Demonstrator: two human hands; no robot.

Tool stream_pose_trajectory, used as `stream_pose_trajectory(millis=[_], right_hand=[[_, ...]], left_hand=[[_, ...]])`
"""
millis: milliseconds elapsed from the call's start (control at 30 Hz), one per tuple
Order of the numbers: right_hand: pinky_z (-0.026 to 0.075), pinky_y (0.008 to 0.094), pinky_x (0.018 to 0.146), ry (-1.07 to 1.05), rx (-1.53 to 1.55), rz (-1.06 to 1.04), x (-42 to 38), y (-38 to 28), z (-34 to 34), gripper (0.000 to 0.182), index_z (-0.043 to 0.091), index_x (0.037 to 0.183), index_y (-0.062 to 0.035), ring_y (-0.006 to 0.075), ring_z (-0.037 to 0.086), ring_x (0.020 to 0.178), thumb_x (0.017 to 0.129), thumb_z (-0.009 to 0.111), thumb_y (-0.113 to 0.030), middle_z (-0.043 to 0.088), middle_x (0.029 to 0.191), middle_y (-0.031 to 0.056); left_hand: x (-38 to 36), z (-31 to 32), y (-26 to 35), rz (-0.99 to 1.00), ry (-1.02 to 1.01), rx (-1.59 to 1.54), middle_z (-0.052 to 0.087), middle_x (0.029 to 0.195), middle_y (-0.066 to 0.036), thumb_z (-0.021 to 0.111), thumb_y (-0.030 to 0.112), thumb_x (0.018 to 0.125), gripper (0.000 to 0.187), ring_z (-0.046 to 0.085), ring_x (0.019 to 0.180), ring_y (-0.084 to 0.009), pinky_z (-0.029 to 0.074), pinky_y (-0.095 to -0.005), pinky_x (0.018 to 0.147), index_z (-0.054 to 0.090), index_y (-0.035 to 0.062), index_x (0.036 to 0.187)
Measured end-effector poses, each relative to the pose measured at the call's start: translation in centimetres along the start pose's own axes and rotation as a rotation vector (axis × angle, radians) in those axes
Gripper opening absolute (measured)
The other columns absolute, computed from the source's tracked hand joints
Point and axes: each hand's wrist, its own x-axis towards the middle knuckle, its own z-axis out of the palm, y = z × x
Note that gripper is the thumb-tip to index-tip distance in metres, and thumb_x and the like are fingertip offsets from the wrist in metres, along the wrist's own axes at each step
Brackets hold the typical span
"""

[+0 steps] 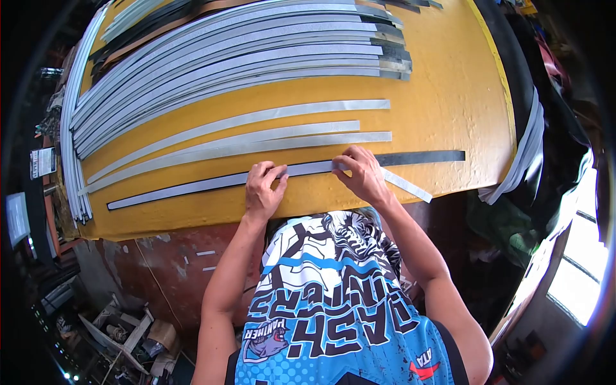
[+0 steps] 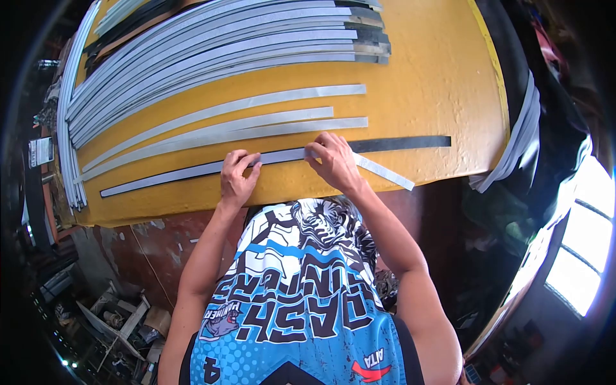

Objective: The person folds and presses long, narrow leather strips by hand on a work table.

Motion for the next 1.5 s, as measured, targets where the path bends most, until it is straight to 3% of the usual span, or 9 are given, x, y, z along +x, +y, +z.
stream_pose_trajectory(millis=[667, 867, 967, 1033, 1233, 1500], right_hand=[[0.046, 0.0387, 0.078, -0.005, -0.003, 0.014, 0.0, 0.1, 0.1, 0.014, 0.070, 0.090, -0.0125, 0.0252, 0.059, 0.088, 0.079, 0.079, -0.015, 0.059, 0.090, 0.0046], [0.046, 0.0389, 0.078, 0.001, -0.004, 0.015, -0.1, 0.2, 0.3, 0.015, 0.070, 0.090, -0.0128, 0.0255, 0.059, 0.088, 0.078, 0.079, -0.015, 0.059, 0.091, 0.0046], [0.046, 0.0390, 0.078, 0.002, -0.009, 0.012, 0.0, 0.1, 0.4, 0.015, 0.070, 0.090, -0.0128, 0.0261, 0.059, 0.089, 0.078, 0.079, -0.015, 0.059, 0.091, 0.0050], [0.049, 0.0399, 0.078, 0.014, -0.023, 0.000, 0.0, 0.0, 0.3, 0.023, 0.072, 0.094, -0.0087, 0.0283, 0.062, 0.087, 0.073, 0.082, -0.010, 0.061, 0.091, 0.0075], [0.051, 0.0418, 0.080, 0.027, 0.068, 0.016, -0.3, 0.2, -0.4, 0.023, 0.071, 0.096, -0.0074, 0.0317, 0.063, 0.090, 0.076, 0.081, -0.012, 0.064, 0.095, 0.0102], [0.049, 0.0418, 0.081, -0.078, 0.030, 0.158, -2.3, 3.8, -6.4, 0.021, 0.070, 0.095, -0.0099, 0.0310, 0.063, 0.091, 0.078, 0.079, -0.017, 0.064, 0.091, 0.0082]], left_hand=[[0.2, -0.2, 0.4, 0.016, 0.004, 0.007, 0.062, 0.094, -0.010, 0.077, 0.011, 0.080, 0.018, 0.061, 0.087, -0.0285, 0.049, -0.0405, 0.080, 0.074, 0.0041, 0.097], [-0.1, 1.2, 1.6, 0.060, -0.066, -0.017, 0.064, 0.102, -0.013, 0.067, -0.005, 0.076, 0.022, 0.062, 0.095, -0.0315, 0.052, -0.0412, 0.086, 0.071, -0.0017, 0.097], [0.6, 2.6, 2.9, 0.098, -0.087, -0.050, 0.065, 0.102, -0.013, 0.066, -0.006, 0.074, 0.024, 0.062, 0.096, -0.0313, 0.052, -0.0409, 0.085, 0.071, -0.0017, 0.097], [1.1, 4.2, 3.9, 0.112, -0.098, -0.055, 0.065, 0.102, -0.013, 0.067, -0.004, 0.076, 0.022, 0.063, 0.096, -0.0312, 0.053, -0.0411, 0.084, 0.071, -0.0016, 0.098], [1.8, 7.0, 5.5, 0.112, -0.062, -0.122, 0.065, 0.100, -0.014, 0.071, 0.000, 0.081, 0.019, 0.066, 0.092, -0.0314, 0.054, -0.0408, 0.082, 0.070, 0.0011, 0.101], [2.3, 7.0, 5.9, 0.057, -0.075, -0.112, 0.065, 0.098, -0.013, 0.073, 0.006, 0.082, 0.020, 0.067, 0.087, -0.0296, 0.055, -0.0392, 0.077, 0.071, 0.0011, 0.101]])
